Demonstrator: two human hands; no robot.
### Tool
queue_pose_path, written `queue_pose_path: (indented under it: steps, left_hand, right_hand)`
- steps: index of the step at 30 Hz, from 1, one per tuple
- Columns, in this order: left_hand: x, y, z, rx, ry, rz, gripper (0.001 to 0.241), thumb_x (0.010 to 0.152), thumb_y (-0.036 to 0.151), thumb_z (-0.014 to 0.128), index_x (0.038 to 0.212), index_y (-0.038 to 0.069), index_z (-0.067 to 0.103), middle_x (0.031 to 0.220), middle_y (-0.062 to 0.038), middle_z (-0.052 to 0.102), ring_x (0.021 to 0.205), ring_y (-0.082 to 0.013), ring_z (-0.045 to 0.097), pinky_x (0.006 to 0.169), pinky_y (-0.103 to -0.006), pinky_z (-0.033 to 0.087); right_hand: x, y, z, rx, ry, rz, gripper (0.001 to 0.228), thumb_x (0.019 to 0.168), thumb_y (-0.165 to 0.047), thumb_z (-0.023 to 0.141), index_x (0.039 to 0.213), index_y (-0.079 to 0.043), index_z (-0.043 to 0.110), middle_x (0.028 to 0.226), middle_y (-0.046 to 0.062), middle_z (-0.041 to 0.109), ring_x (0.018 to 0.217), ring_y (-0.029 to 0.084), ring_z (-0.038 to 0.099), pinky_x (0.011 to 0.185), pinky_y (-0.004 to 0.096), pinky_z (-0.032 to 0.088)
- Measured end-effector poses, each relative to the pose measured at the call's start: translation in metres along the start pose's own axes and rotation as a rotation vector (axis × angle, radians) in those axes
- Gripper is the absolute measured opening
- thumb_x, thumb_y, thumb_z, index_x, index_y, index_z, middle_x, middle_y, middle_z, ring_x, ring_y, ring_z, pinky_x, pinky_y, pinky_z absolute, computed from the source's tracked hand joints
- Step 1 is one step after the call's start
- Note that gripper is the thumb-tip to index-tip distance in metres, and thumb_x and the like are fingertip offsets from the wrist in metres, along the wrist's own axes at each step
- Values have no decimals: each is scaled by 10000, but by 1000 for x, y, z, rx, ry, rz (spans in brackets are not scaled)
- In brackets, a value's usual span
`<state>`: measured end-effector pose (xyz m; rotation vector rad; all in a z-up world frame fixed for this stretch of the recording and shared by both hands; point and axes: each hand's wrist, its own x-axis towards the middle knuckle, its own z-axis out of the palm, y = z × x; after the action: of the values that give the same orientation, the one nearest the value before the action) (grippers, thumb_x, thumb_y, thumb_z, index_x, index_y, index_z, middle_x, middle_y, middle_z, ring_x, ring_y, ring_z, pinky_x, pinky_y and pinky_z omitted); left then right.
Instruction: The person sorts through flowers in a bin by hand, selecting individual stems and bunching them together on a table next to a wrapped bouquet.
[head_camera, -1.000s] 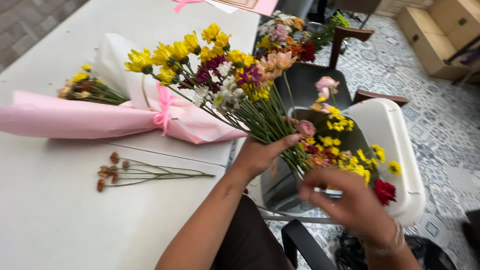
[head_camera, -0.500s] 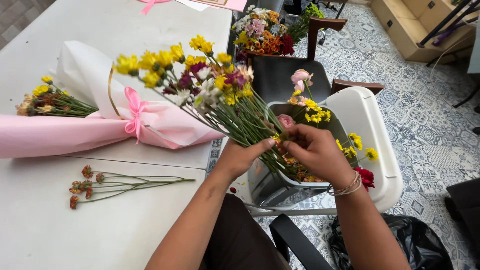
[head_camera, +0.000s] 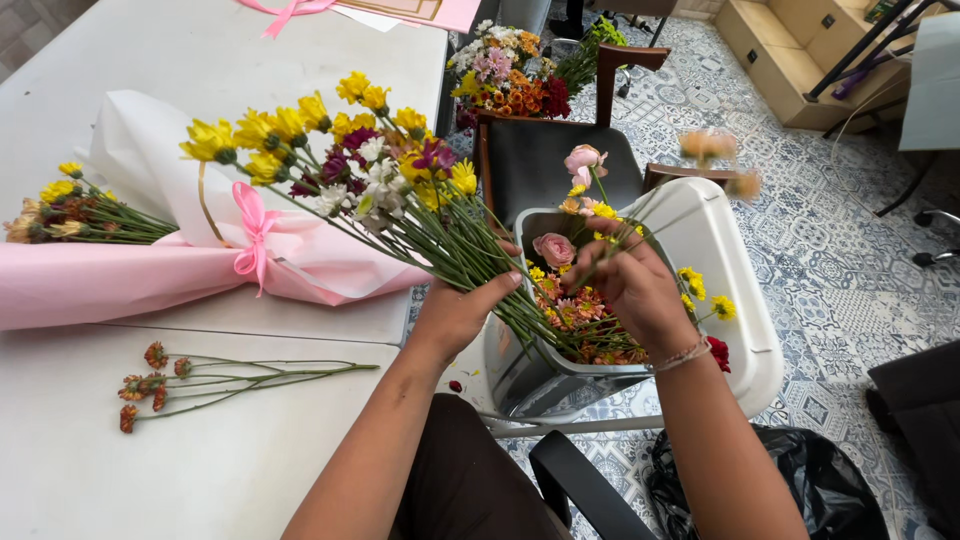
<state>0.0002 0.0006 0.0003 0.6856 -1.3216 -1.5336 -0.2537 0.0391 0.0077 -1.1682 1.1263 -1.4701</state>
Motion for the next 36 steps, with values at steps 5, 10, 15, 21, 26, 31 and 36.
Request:
queue_pose_path:
  steps: [5, 10, 15, 21, 26, 31, 36]
  left_hand:
    - [-3, 1, -1, 17, -4, -10, 366, 878, 179, 805, 1234, 129, 734, 1123, -106, 775, 1133, -199, 681, 1042, -418, 532]
    - [0, 10, -5, 74, 33, -3, 361, 876, 234, 811, 1224, 167, 738, 1204, -95, 767, 1212, -227, 686, 1084, -438, 514]
    - [3, 5, -11, -5, 37, 39, 380, 865, 190, 823, 1227, 118, 732, 1198, -106, 760, 1144, -191, 681, 1049, -415, 538]
    - [-3, 18, -20, 18, 43, 35, 387, 848, 195, 832, 1219, 128, 745, 1167, -91, 767, 1122, -179, 690, 1044, -407, 550]
    - [-4, 33, -28, -4, 44, 71, 383, 843, 184, 830, 1207, 114, 733, 1112, -93, 771, 1077, -175, 698, 1025, -400, 563]
    - [-10, 43, -35, -56, 75, 112, 359, 850, 191, 837, 1187, 122, 734, 1117, -73, 760, 1062, -151, 690, 1005, -396, 565]
    - [-16, 54, -39, -51, 66, 146, 369, 863, 190, 840, 1200, 100, 719, 1160, -96, 748, 1118, -171, 676, 1035, -417, 545]
  right_hand:
    - [21, 7, -11, 131, 104, 12, 395, 925, 30, 450, 1314, -28, 490, 923, 101, 586, 910, 300, 719, 840, 389, 591]
    - [17, -2, -1, -333, 31, -96, 266, 911, 82, 502, 1171, 37, 539, 965, 184, 608, 971, 315, 674, 895, 466, 523]
    - [21, 10, 16, -370, -42, -167, 245, 998, -8, 515, 1196, 65, 640, 884, 131, 614, 927, 243, 684, 916, 406, 560]
    - [31, 15, 35, -890, 244, -369, 187, 1016, -188, 739, 1079, -12, 732, 894, 209, 724, 899, 357, 721, 830, 477, 549]
    - [43, 120, 27, -1146, -33, -457, 461, 990, -56, 612, 1451, -68, 611, 1452, 225, 579, 1357, 386, 546, 1141, 368, 459]
    - [32, 84, 46, -818, -59, -519, 265, 1031, -104, 659, 1282, -46, 719, 1211, 226, 719, 1180, 333, 669, 1069, 466, 511]
    - [56, 111, 16, -982, -98, -522, 399, 983, -131, 697, 1370, -221, 676, 1143, 128, 742, 1021, 269, 706, 1032, 345, 470]
